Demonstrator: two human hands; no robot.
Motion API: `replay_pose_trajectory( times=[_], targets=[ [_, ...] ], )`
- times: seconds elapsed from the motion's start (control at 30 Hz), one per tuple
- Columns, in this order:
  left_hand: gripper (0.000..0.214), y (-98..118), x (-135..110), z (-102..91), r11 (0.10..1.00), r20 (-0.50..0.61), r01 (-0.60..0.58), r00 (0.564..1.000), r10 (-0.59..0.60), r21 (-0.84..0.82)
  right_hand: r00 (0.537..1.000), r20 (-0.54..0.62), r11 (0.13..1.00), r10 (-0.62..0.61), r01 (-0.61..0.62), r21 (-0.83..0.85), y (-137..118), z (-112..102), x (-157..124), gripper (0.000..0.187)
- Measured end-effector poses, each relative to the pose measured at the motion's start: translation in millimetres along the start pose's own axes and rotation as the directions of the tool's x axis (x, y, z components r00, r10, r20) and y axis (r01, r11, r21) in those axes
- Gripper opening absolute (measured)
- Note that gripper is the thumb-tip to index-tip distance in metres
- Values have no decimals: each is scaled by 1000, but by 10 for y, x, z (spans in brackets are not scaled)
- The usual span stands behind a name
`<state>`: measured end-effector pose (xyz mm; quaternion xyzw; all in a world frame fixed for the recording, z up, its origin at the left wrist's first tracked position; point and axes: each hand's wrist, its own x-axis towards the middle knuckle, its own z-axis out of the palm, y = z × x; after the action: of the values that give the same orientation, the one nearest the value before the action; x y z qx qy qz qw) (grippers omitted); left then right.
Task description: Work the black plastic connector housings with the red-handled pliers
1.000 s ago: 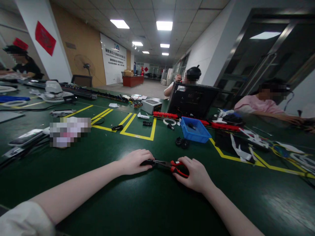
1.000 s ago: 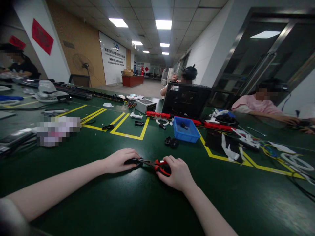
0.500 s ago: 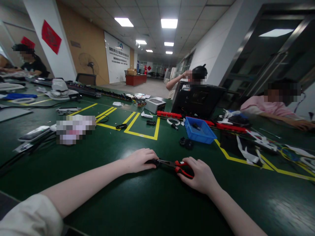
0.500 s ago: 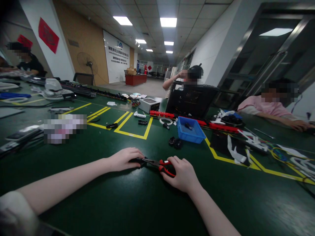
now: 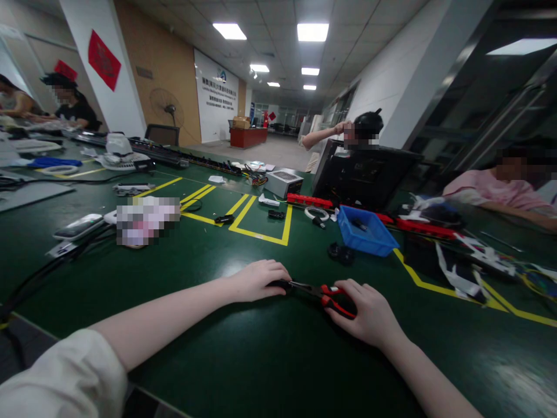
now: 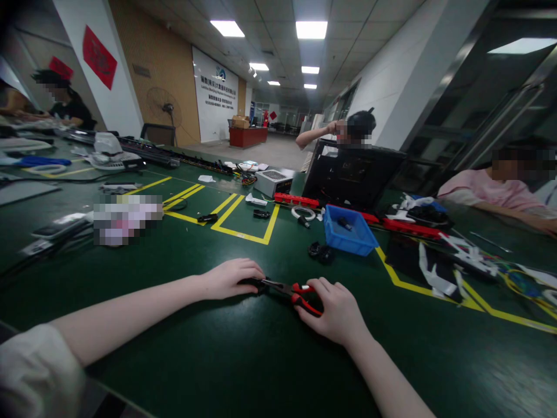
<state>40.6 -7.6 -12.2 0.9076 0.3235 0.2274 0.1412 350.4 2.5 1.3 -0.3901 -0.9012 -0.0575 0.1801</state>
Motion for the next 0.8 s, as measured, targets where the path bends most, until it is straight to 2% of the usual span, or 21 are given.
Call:
replay_pose_trajectory(
  times=[0.27, 0.57, 0.8],
  targets=[
    [27, -23, 2, 14, 1000, -5, 25, 1000, -25, 10, 997, 47, 997, 63, -65, 51, 0, -7, 17, 39],
    [24, 29, 8, -21, 1000, 16, 14, 1000, -15, 25, 1000, -10, 1000, 11, -11, -4, -25, -28, 13, 39],
    [23, 8, 10, -8, 1000, -17, 2, 1000, -2, -14, 1000, -13, 1000, -10, 10, -17, -20, -27, 16, 38]
  ],
)
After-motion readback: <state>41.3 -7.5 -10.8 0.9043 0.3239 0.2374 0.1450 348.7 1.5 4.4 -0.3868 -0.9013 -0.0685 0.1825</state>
